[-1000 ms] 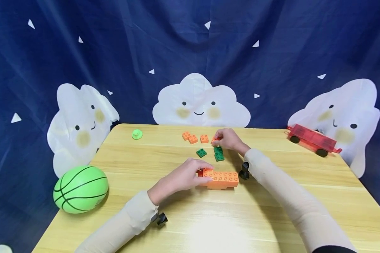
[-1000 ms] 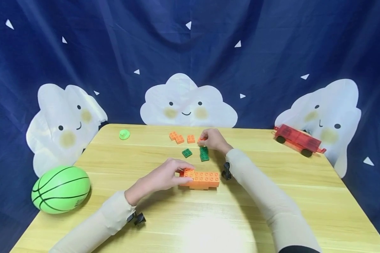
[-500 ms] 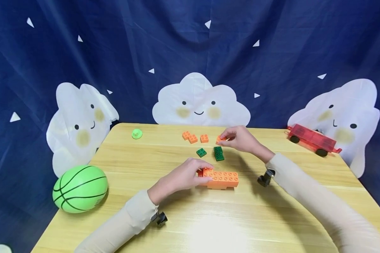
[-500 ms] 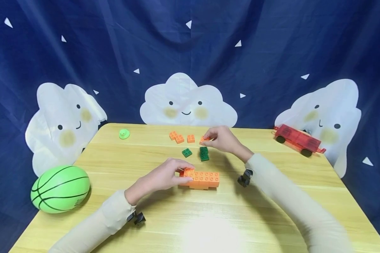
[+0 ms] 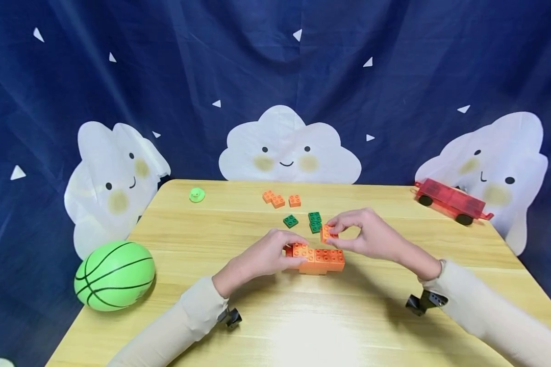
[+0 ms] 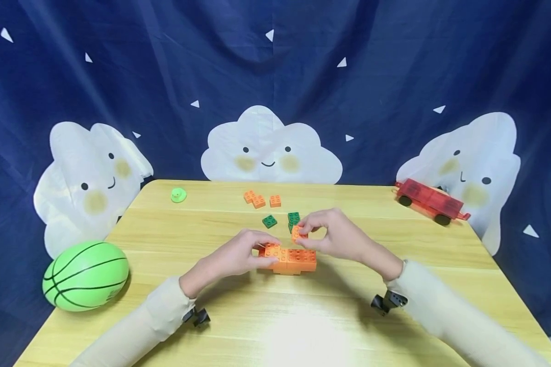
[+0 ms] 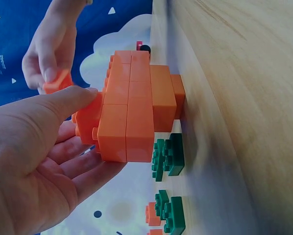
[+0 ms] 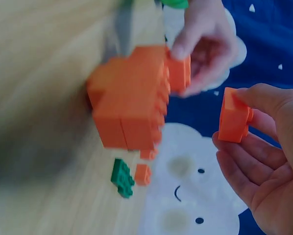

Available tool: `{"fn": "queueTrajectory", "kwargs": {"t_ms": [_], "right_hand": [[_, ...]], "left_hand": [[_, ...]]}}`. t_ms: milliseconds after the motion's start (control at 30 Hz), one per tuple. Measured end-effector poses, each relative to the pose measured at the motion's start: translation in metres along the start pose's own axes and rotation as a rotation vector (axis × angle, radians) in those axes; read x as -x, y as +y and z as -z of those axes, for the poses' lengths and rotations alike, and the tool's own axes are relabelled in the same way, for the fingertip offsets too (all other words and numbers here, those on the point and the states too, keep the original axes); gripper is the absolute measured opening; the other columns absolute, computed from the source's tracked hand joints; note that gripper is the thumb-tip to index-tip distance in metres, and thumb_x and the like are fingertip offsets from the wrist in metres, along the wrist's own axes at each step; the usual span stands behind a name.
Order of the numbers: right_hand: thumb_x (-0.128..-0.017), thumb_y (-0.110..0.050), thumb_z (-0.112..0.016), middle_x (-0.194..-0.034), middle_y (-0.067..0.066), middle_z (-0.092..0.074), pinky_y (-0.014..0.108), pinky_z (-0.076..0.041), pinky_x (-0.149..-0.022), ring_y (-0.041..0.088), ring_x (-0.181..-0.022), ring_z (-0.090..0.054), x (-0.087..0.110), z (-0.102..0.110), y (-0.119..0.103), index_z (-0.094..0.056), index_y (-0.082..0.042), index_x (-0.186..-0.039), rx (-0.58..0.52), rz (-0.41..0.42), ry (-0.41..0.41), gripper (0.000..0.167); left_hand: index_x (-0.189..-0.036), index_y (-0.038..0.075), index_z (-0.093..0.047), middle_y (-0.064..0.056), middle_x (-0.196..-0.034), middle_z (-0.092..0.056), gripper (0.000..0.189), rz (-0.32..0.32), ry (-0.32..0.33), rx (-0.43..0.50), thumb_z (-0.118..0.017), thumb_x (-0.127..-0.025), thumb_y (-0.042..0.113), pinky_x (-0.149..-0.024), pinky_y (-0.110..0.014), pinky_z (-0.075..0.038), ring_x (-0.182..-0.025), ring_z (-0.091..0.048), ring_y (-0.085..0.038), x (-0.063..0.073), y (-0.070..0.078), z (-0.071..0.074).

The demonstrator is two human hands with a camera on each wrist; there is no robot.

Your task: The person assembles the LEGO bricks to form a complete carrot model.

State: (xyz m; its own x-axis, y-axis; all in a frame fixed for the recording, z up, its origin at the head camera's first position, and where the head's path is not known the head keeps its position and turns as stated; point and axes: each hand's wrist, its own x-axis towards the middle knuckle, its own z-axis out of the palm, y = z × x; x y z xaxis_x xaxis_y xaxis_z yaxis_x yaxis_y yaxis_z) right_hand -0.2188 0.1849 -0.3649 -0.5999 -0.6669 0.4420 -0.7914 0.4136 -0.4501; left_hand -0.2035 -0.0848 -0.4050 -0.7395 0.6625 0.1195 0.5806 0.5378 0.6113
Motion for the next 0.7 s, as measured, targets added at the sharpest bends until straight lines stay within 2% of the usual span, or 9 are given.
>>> {"fn": "queueTrajectory", "kwargs": {"t_ms": [200,367,600,700], "right_hand": [[-0.080,-0.006,-0.085,-0.098,-0.006,-0.079,0.029,-0.062,-0.083,0.016,-0.094,-0.076,0.018,-0.013,-0.013,-0.072,-0.022,-0.084,-0.001,0.050,0.005,0.021],[-0.082,-0.008,-0.085,-0.098,-0.005,-0.078,0.023,-0.060,-0.084,0.014,-0.093,-0.074,0.022,-0.028,-0.014,-0.074,-0.020,-0.087,-0.017,0.044,0.014,0.017],[-0.084,-0.009,-0.084,-0.102,0.001,-0.079,0.037,-0.063,-0.083,0.019,-0.097,-0.075,0.023,-0.040,-0.009,-0.079,-0.016,-0.091,-0.042,0.024,0.019,0.011],[-0.083,-0.008,-0.085,-0.102,0.001,-0.080,0.038,-0.063,-0.084,0.020,-0.098,-0.076,0.021,-0.044,-0.007,-0.080,-0.015,-0.091,-0.039,0.010,0.014,0.012]], "left_hand": [[-0.126,0.008,-0.073,0.002,-0.098,-0.073,0.037,-0.019,0.000,0.020,-0.078,-0.093,0.025,-0.069,-0.022,-0.050,-0.079,-0.060,-0.015,-0.001,-0.002,-0.003],[-0.125,0.008,-0.074,0.001,-0.104,-0.075,0.036,-0.002,0.007,0.041,-0.078,-0.093,0.024,-0.073,-0.026,-0.052,-0.083,-0.062,-0.017,0.001,-0.003,-0.002],[-0.120,0.014,-0.076,0.005,-0.104,-0.076,0.029,-0.021,0.012,0.033,-0.078,-0.093,0.023,-0.072,-0.023,-0.051,-0.082,-0.062,-0.015,-0.001,-0.004,-0.002],[-0.119,0.015,-0.076,0.005,-0.105,-0.076,0.027,-0.028,0.014,0.035,-0.078,-0.093,0.022,-0.071,-0.022,-0.051,-0.082,-0.061,-0.013,-0.001,-0.004,-0.002]]}}
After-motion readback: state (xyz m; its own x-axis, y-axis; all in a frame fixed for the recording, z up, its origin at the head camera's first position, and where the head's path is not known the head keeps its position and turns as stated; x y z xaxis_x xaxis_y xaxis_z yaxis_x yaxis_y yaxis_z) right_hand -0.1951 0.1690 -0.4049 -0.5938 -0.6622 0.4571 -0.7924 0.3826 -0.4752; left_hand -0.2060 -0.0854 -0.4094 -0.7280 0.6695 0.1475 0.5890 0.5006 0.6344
